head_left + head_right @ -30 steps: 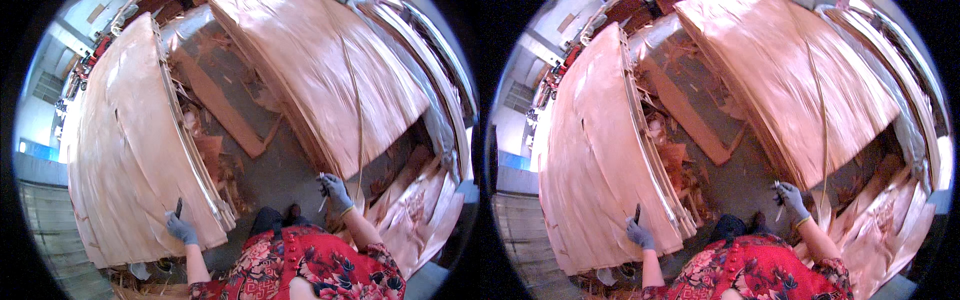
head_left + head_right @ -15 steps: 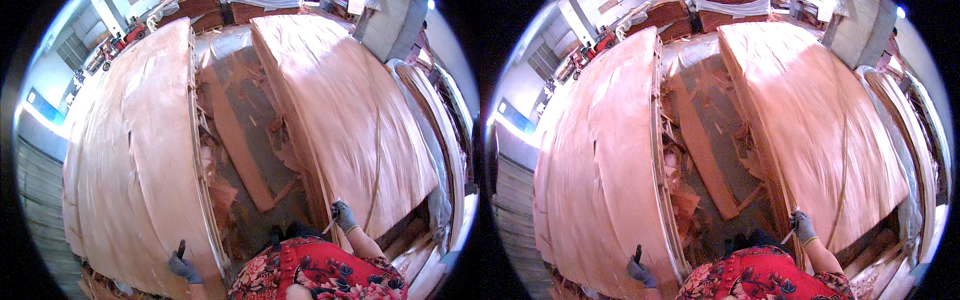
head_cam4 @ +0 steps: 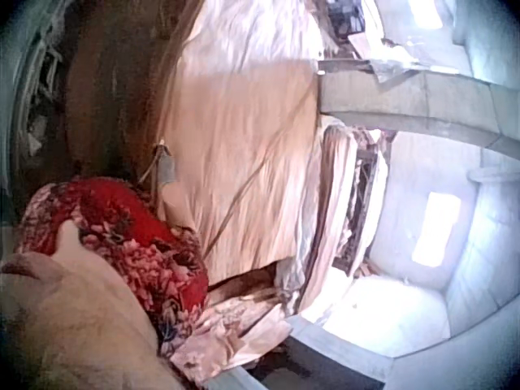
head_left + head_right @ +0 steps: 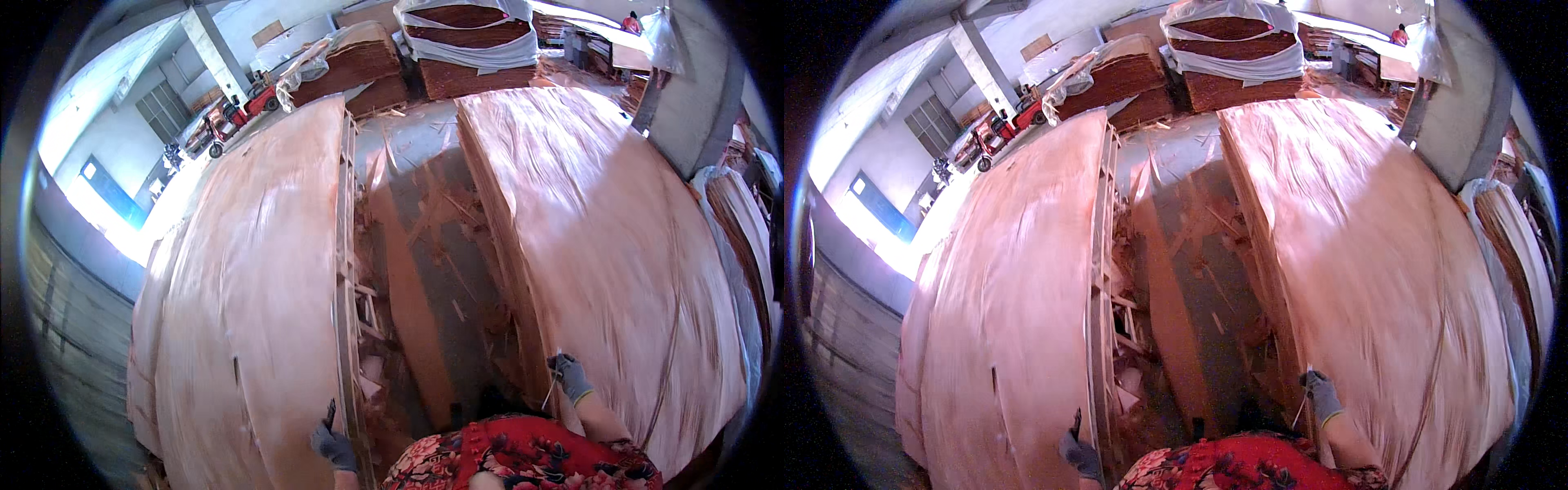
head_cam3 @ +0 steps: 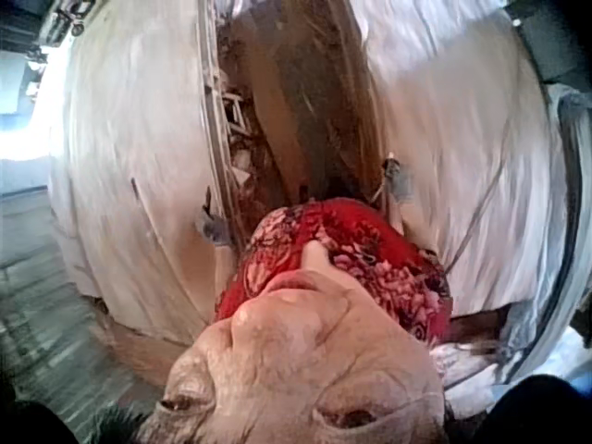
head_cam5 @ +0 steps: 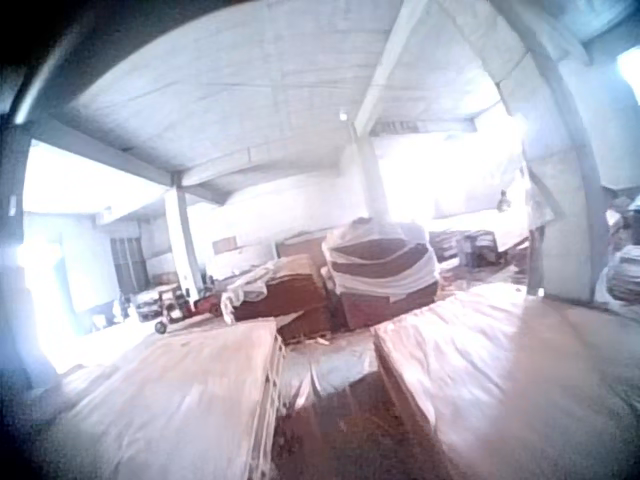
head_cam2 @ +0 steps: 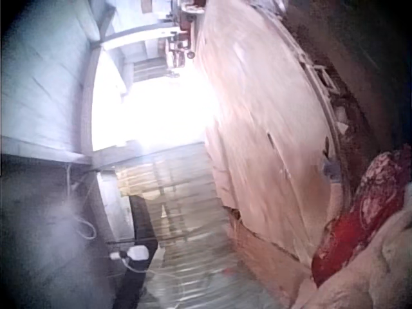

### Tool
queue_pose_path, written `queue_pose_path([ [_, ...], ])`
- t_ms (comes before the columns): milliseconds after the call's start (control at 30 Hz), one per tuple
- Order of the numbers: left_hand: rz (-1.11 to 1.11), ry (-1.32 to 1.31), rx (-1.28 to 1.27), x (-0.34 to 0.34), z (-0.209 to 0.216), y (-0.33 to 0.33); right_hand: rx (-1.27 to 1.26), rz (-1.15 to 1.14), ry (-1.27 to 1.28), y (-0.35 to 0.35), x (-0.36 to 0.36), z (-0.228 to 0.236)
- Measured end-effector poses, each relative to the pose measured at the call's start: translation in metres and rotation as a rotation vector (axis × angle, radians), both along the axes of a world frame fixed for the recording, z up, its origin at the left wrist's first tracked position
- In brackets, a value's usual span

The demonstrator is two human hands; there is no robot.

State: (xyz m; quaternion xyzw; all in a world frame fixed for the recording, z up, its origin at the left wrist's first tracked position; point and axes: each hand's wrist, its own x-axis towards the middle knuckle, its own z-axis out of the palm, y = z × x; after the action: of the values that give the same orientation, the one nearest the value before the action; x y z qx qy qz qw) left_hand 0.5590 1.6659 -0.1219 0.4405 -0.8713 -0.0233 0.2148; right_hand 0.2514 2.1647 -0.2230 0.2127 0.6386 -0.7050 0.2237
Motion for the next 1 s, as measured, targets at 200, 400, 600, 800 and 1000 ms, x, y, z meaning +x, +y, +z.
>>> queue_pose_path([
  [200,0.295,0.223,-0.004,-0.073,-0.006,-0.038,-0.144,0.234,0.218,-0.157,-0.219,0.052],
  [400,0.182,0.196,-0.105,-0.26,0.008,-0.148,-0.115,0.32,0.258,-0.285,-0.389,0.056],
  [600,-0.051,0.276,-0.031,-0.499,0.032,-0.263,-0.075,0.151,0.059,-0.286,-0.474,0.028],
  [800,-0.095,0.36,-0.12,-0.677,0.044,-0.367,-0.05,0.021,-0.02,-0.292,-0.58,-0.001],
  [1000,0.039,0.255,-0.002,-0.815,0.056,-0.382,0.061,0.246,-0.092,-0.362,-0.807,-0.036],
])
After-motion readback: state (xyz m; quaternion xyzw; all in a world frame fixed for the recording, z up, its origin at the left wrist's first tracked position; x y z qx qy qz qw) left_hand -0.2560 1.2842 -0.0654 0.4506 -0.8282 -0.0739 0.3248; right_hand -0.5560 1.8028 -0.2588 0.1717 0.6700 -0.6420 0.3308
